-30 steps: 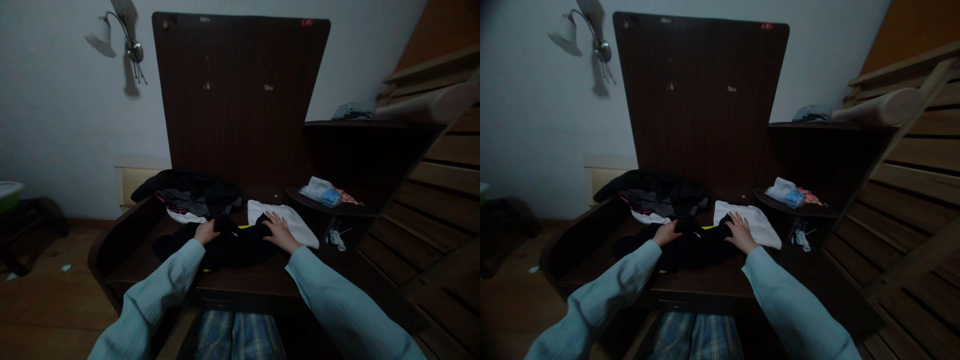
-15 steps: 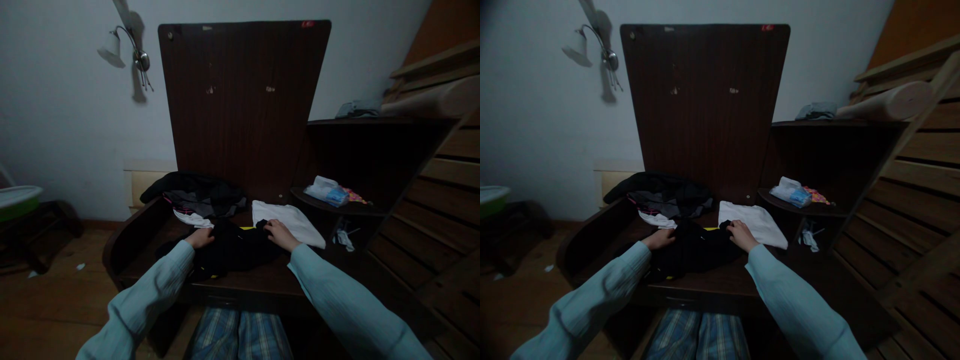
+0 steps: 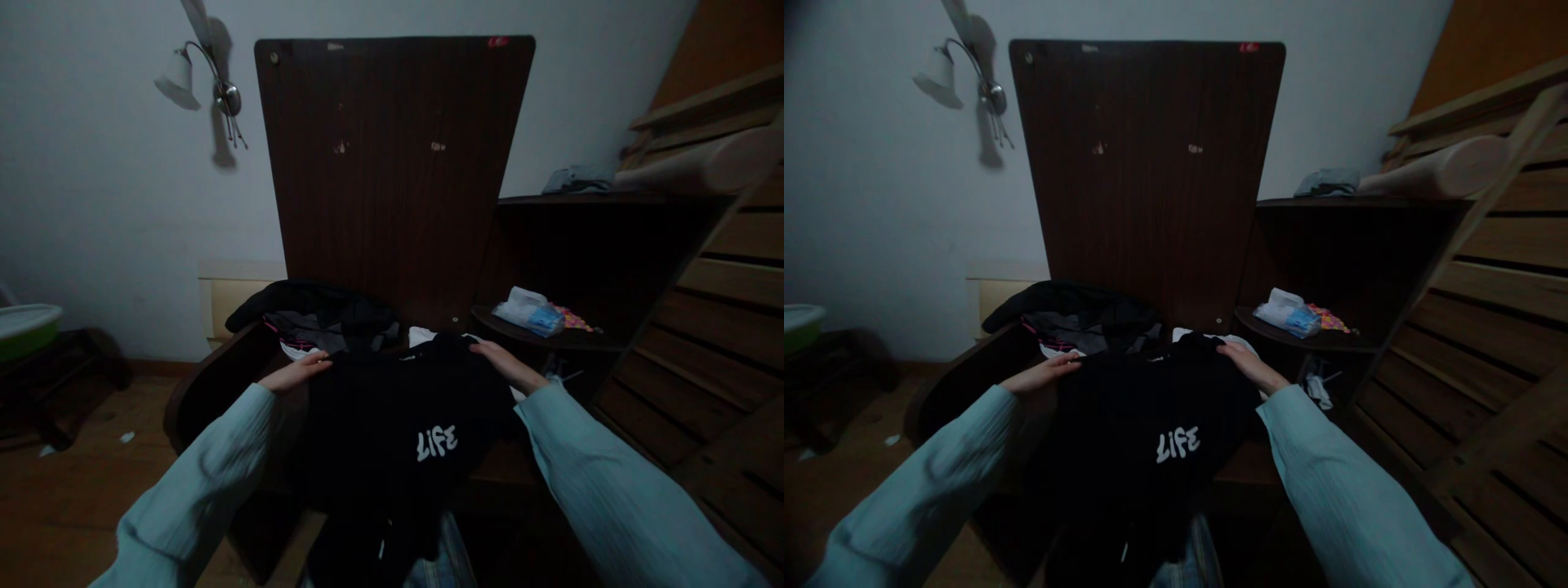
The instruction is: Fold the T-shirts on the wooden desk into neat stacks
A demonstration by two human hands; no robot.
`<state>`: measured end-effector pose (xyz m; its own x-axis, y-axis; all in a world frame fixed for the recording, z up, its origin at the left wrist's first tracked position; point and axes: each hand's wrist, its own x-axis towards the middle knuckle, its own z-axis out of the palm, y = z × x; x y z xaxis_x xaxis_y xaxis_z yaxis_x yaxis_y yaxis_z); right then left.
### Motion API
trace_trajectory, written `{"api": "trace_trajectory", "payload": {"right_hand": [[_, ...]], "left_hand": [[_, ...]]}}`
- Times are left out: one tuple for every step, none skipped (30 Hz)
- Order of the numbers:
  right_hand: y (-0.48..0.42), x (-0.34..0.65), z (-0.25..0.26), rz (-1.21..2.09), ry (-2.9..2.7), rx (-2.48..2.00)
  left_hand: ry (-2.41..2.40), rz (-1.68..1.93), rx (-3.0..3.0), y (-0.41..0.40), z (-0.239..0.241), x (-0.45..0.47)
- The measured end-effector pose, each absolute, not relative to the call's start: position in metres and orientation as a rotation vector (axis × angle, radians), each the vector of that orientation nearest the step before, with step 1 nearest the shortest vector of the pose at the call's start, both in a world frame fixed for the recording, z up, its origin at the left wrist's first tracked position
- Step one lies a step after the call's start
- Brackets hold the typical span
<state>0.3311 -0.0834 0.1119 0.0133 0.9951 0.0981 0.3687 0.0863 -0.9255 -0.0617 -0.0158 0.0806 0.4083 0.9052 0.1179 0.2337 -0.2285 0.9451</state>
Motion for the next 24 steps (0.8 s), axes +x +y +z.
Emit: {"api": "trace_trajectory", "payload": {"right_hand": [[-0.084, 0.333, 0.114, 0.949, -1.535, -1.431], [-0.083, 0.335, 0.114, 0.952, -1.6, -1.451], [-0.082, 0.337, 0.113, 0.924, -1.671, -1.475], [-0.081, 0.339, 0.11, 0.873, -1.731, -1.5], [-0.08, 0.341, 0.107, 0.806, -1.774, -1.517], [-0.079, 0.344, 0.103, 0.735, -1.798, -1.521], [-0.078, 0.346, 0.099, 0.673, -1.808, -1.513], [-0.077, 0.349, 0.096, 0.632, -1.813, -1.502], [-0.076, 0.352, 0.094, 0.618, -1.819, -1.496], [-0.075, 0.354, 0.093, 0.624, -1.816, -1.499], [-0.074, 0.355, 0.092, 0.635, -1.8, -1.506], [-0.073, 0.355, 0.093, 0.636, -1.771, -1.513], [-0.072, 0.352, 0.094, 0.608, -1.734, -1.517], [-0.07, 0.348, 0.096, 0.551, -1.701, -1.516], [-0.069, 0.341, 0.098, 0.481, -1.685, -1.504], [-0.068, 0.331, 0.101, 0.426, -1.698, -1.476], [-0.067, 0.319, 0.104, 0.39, -1.733, -1.432], [-0.066, 0.305, 0.108, 0.39, -1.791, -1.358], [-0.065, 0.29, 0.111, 0.414, -1.845, -1.251], [-0.064, 0.275, 0.114, 0.421, -1.87, -1.139], [-0.063, 0.26, 0.118, 0.411, -1.884, -1.039], [-0.061, 0.246, 0.121, 0.408, -1.889, -0.968], [-0.06, 0.234, 0.124, 0.403, -1.889, -0.931], [-0.058, 0.224, 0.126, 0.384, -1.881, -0.929]], "left_hand": [[1.008, 0.897, 1.703, -0.011, 0.081, -0.062], [1.024, 0.922, 1.707, -0.008, 0.081, -0.062], [1.044, 0.952, 1.716, -0.004, 0.08, -0.062], [1.059, 0.983, 1.724, -0.002, 0.08, -0.061], [1.063, 1.007, 1.732, -0.001, 0.079, -0.061], [1.064, 1.023, 1.742, -0.001, 0.079, -0.06], [1.064, 1.036, 1.756, -0.002, 0.08, -0.06], [1.068, 1.052, 1.772, -0.003, 0.081, -0.06], [1.075, 1.073, 1.788, -0.005, 0.081, -0.06], [1.081, 1.088, 1.798, -0.007, 0.082, -0.059], [1.084, 1.1, 1.791, -0.009, 0.083, -0.058], [1.079, 1.107, 1.76, -0.012, 0.083, -0.056], [1.059, 1.101, 1.71, -0.015, 0.084, -0.053], [1.022, 1.073, 1.653, -0.018, 0.084, -0.049], [0.968, 1.026, 1.603, -0.021, 0.085, -0.043], [0.903, 0.967, 1.576, -0.024, 0.086, -0.036], [0.831, 0.906, 1.586, -0.027, 0.088, -0.028], [0.759, 0.85, 1.635, -0.03, 0.09, -0.018], [0.693, 0.804, 1.714, -0.033, 0.093, -0.009], [0.636, 0.767, 1.808, -0.036, 0.097, 0.002], [0.59, 0.739, 1.902, -0.038, 0.1, 0.012], [0.554, 0.708, 1.984, -0.04, 0.103, 0.022], [0.533, 0.666, 2.048, -0.042, 0.106, 0.031], [0.531, 0.62, 2.091, -0.042, 0.107, 0.038]]}}
